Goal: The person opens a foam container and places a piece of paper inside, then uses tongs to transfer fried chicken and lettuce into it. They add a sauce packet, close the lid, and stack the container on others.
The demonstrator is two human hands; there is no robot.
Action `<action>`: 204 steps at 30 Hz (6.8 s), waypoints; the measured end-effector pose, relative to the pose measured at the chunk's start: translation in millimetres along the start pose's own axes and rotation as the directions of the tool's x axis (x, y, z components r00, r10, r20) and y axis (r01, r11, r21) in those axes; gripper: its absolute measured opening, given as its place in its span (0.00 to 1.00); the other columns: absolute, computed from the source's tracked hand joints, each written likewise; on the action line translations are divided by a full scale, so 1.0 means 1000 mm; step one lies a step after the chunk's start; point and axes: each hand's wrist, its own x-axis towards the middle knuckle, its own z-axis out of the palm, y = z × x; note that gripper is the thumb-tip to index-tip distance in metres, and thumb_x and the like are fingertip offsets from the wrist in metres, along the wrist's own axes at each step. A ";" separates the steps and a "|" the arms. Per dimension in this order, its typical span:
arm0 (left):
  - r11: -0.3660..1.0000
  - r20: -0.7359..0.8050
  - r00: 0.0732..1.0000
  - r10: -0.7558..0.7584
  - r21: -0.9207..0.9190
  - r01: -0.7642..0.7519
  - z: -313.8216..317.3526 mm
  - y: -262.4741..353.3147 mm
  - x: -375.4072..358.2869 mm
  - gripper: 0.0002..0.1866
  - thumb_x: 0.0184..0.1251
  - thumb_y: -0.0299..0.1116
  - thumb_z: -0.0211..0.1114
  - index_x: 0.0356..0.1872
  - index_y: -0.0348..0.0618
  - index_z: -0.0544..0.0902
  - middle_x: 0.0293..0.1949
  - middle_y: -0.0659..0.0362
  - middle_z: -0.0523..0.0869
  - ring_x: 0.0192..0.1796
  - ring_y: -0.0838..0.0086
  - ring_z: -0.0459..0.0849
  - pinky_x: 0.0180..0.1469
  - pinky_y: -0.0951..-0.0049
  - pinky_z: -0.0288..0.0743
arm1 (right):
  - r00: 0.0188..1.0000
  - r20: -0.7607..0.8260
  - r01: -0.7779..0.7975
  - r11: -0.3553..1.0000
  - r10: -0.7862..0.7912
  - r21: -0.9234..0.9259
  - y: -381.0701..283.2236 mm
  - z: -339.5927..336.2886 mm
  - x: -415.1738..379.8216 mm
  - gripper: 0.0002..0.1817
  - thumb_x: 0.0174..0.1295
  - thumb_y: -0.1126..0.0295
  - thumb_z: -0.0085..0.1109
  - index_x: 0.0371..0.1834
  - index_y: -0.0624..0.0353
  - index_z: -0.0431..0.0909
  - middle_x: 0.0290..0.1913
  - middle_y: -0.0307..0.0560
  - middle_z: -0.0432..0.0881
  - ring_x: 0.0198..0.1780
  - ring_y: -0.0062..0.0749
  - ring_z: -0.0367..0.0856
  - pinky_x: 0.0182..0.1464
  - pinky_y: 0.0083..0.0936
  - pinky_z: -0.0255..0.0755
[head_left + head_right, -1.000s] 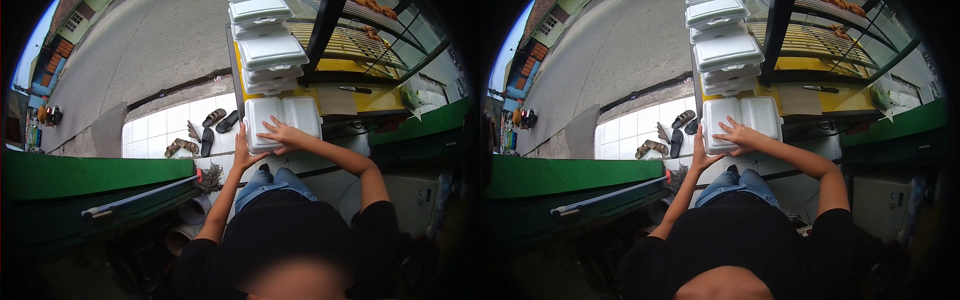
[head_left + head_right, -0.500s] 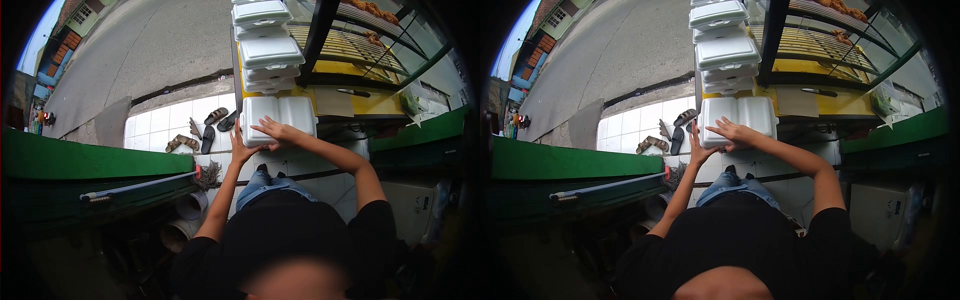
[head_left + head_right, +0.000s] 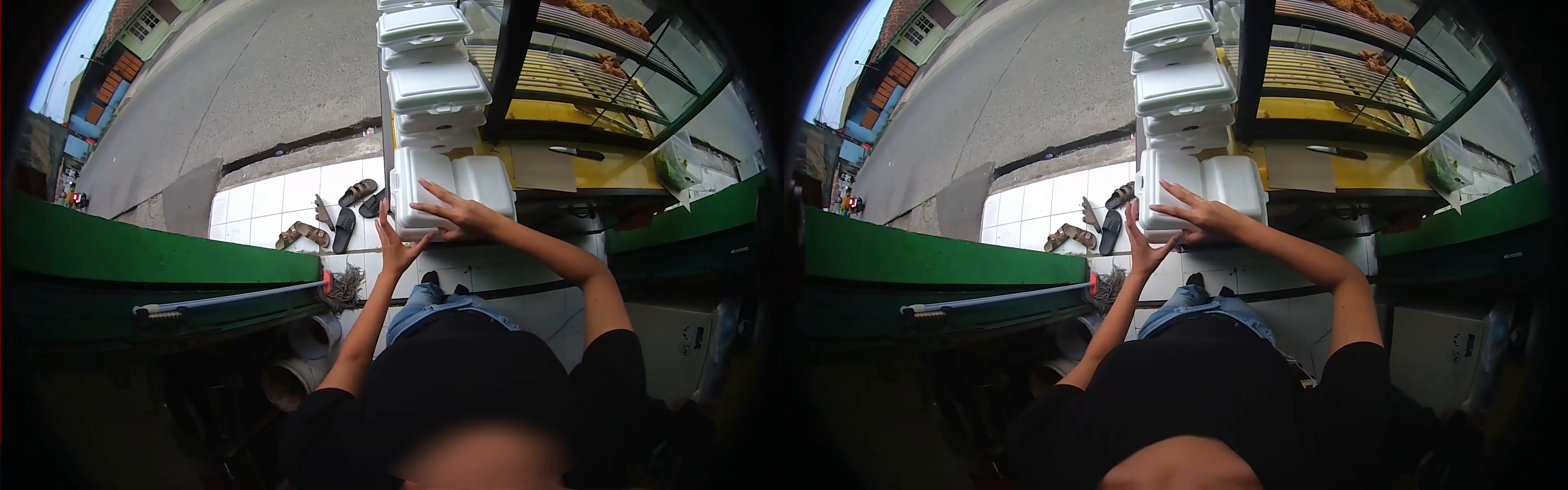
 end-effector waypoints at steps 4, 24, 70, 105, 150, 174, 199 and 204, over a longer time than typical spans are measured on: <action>0.982 -0.017 0.992 0.125 0.144 -0.122 0.021 0.001 -0.016 0.49 0.50 0.49 0.73 0.70 0.45 0.56 0.71 0.48 0.60 0.72 0.50 0.59 0.71 0.37 0.38 | 0.998 0.050 0.053 0.985 -0.046 -0.166 -0.008 -0.014 0.000 0.36 0.52 0.73 0.62 0.66 0.28 0.69 0.77 0.47 0.48 0.72 0.52 0.60 0.57 0.35 0.77; 0.942 0.136 0.989 0.051 0.323 -0.093 0.023 0.043 0.008 0.21 0.62 0.46 0.65 0.58 0.68 0.79 0.69 0.63 0.68 0.74 0.61 0.59 0.72 0.37 0.31 | 0.881 -0.469 -0.119 0.933 -0.058 -0.340 -0.039 -0.151 -0.001 0.34 0.55 0.86 0.54 0.63 0.39 0.73 0.71 0.43 0.65 0.66 0.44 0.71 0.62 0.35 0.75; 0.956 -0.372 0.880 -0.294 -0.090 0.281 0.130 0.220 0.056 0.61 0.42 0.29 0.80 0.76 0.48 0.46 0.72 0.46 0.56 0.71 0.57 0.61 0.71 0.59 0.59 | 0.889 -0.027 -0.458 0.889 0.457 -0.014 0.180 -0.172 -0.263 0.36 0.57 0.53 0.65 0.69 0.50 0.64 0.71 0.51 0.63 0.72 0.46 0.59 0.71 0.42 0.54; 0.933 -0.285 0.903 -0.322 -0.259 0.251 0.159 0.214 0.051 0.62 0.44 0.33 0.80 0.76 0.44 0.43 0.72 0.43 0.55 0.72 0.57 0.59 0.71 0.62 0.56 | 0.604 -0.566 -0.342 0.825 0.560 0.451 0.172 -0.208 -0.250 0.11 0.66 0.79 0.54 0.50 0.66 0.77 0.41 0.41 0.83 0.42 0.17 0.80 0.47 0.18 0.74; 0.356 0.292 0.844 -0.450 -0.808 0.469 0.306 0.144 0.125 0.22 0.73 0.37 0.57 0.61 0.34 0.70 0.56 0.57 0.78 0.57 0.75 0.75 0.60 0.75 0.67 | 0.667 -0.370 -0.714 0.697 0.647 -0.069 0.185 -0.188 -0.271 0.10 0.58 0.57 0.63 0.38 0.47 0.85 0.34 0.39 0.85 0.41 0.34 0.72 0.49 0.32 0.55; 0.922 0.351 0.933 -0.080 0.383 -0.065 0.349 0.222 0.081 0.30 0.58 0.49 0.62 0.65 0.61 0.72 0.66 0.51 0.67 0.71 0.53 0.60 0.71 0.40 0.46 | 0.700 -0.574 -0.637 0.734 0.425 -0.234 0.173 -0.172 -0.260 0.16 0.56 0.71 0.59 0.49 0.51 0.75 0.47 0.48 0.76 0.49 0.42 0.74 0.50 0.38 0.65; 0.888 0.432 0.902 -0.023 0.423 -0.180 0.346 0.189 0.085 0.29 0.59 0.43 0.56 0.65 0.55 0.72 0.65 0.45 0.69 0.66 0.44 0.67 0.69 0.47 0.56 | 0.774 -0.223 -0.614 0.789 0.593 -0.034 0.207 -0.152 -0.268 0.30 0.50 0.70 0.65 0.60 0.55 0.73 0.58 0.60 0.71 0.56 0.63 0.68 0.53 0.48 0.70; 0.885 0.462 0.887 -0.020 0.421 -0.200 0.333 0.200 0.070 0.30 0.59 0.40 0.57 0.66 0.57 0.70 0.65 0.42 0.68 0.66 0.43 0.67 0.69 0.47 0.55 | 0.555 -0.438 -0.800 0.598 0.707 -0.049 0.171 -0.201 -0.270 0.22 0.50 0.73 0.65 0.51 0.54 0.77 0.49 0.57 0.72 0.58 0.56 0.70 0.61 0.44 0.65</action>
